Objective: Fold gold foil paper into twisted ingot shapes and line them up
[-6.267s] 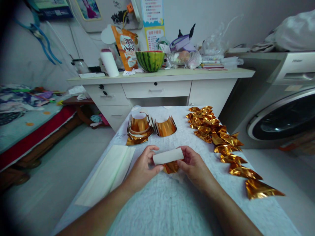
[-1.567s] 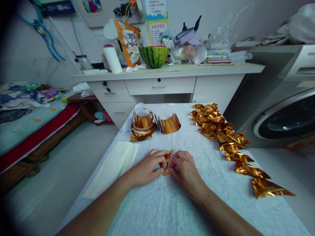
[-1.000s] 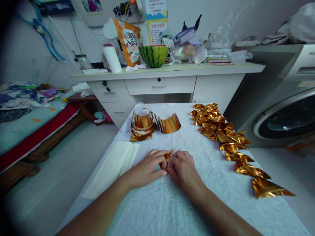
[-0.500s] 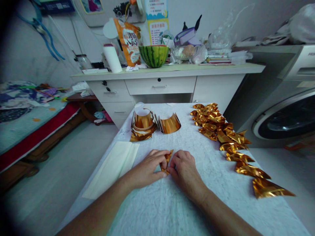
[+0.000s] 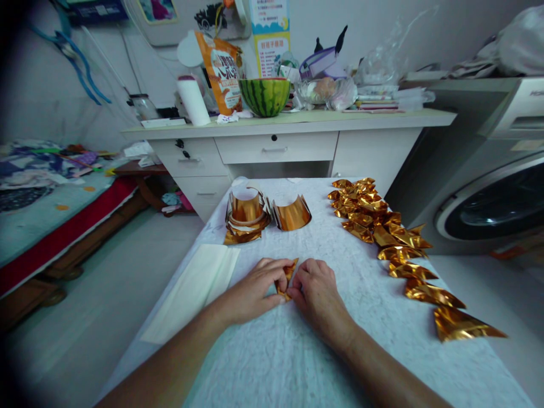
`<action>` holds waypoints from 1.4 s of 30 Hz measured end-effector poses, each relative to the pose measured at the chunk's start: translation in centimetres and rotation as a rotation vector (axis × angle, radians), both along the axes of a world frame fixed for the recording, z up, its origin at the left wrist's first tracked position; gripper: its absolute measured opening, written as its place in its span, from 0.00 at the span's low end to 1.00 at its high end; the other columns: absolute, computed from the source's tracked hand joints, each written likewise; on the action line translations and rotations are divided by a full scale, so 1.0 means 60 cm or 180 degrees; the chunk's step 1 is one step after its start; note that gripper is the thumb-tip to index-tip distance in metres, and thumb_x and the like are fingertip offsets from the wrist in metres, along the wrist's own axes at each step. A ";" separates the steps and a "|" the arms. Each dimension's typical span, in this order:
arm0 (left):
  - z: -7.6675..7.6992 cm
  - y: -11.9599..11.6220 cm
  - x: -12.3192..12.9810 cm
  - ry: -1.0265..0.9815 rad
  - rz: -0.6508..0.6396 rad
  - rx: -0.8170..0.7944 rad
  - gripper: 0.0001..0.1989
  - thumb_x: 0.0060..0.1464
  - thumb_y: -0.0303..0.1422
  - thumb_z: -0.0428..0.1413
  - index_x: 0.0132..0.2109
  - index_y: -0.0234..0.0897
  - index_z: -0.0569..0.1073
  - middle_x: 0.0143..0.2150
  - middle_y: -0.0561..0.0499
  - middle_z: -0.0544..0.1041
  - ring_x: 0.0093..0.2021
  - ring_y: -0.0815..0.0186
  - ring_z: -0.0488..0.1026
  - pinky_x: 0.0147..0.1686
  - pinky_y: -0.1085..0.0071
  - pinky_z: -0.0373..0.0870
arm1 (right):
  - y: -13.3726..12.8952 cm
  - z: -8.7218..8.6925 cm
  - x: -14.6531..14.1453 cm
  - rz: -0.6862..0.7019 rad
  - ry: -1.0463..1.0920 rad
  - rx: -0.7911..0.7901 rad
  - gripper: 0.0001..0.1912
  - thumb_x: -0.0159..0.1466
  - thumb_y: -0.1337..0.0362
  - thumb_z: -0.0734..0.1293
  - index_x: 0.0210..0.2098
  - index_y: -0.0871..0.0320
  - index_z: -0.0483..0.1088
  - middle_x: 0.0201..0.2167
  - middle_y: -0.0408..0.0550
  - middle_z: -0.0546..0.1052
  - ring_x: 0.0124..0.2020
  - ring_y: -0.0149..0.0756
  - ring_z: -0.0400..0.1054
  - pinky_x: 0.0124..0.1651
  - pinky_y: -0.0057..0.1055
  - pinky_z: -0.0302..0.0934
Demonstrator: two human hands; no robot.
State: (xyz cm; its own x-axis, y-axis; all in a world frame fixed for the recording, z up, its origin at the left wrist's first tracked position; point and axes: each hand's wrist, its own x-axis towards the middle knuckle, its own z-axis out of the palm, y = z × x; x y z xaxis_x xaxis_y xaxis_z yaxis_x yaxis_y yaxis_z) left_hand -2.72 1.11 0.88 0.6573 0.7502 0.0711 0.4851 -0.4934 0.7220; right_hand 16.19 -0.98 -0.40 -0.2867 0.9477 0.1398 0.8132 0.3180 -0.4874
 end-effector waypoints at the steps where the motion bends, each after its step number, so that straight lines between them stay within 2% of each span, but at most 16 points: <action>1: 0.001 0.000 0.000 -0.0002 0.0000 -0.0005 0.08 0.52 0.24 0.57 0.34 0.40 0.66 0.61 0.51 0.68 0.63 0.62 0.58 0.59 0.63 0.58 | 0.000 0.001 0.000 -0.0001 -0.0010 0.0007 0.06 0.58 0.69 0.70 0.27 0.56 0.71 0.36 0.46 0.71 0.41 0.41 0.63 0.44 0.38 0.57; 5: 0.003 0.000 0.002 0.0015 0.0027 -0.0017 0.08 0.51 0.26 0.59 0.34 0.40 0.66 0.61 0.50 0.68 0.63 0.59 0.58 0.59 0.61 0.59 | -0.001 0.003 -0.003 -0.0006 -0.0031 0.0023 0.06 0.58 0.69 0.70 0.26 0.56 0.70 0.36 0.47 0.71 0.41 0.41 0.63 0.44 0.38 0.57; 22: -0.003 -0.003 0.007 -0.0009 0.0181 -0.0006 0.09 0.50 0.23 0.58 0.33 0.40 0.66 0.61 0.51 0.68 0.61 0.61 0.60 0.58 0.63 0.59 | 0.000 -0.009 0.003 -0.0093 -0.0221 0.0087 0.05 0.58 0.66 0.70 0.28 0.55 0.69 0.38 0.48 0.70 0.43 0.44 0.61 0.44 0.40 0.56; 42: 0.000 -0.004 0.008 0.0037 0.0226 -0.0073 0.09 0.49 0.23 0.58 0.35 0.40 0.67 0.62 0.52 0.67 0.61 0.60 0.60 0.60 0.61 0.58 | -0.012 0.003 0.000 -0.0091 -0.0289 0.0128 0.04 0.59 0.67 0.66 0.34 0.54 0.68 0.41 0.50 0.69 0.44 0.46 0.61 0.47 0.44 0.56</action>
State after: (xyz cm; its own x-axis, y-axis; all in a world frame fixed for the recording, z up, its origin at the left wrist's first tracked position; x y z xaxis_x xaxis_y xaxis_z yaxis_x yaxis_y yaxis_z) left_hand -2.25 0.89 0.89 0.6031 0.7964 0.0461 0.5267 -0.4409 0.7268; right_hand 16.22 -1.67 -0.21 -0.2728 0.9499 0.1525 0.8626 0.3117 -0.3985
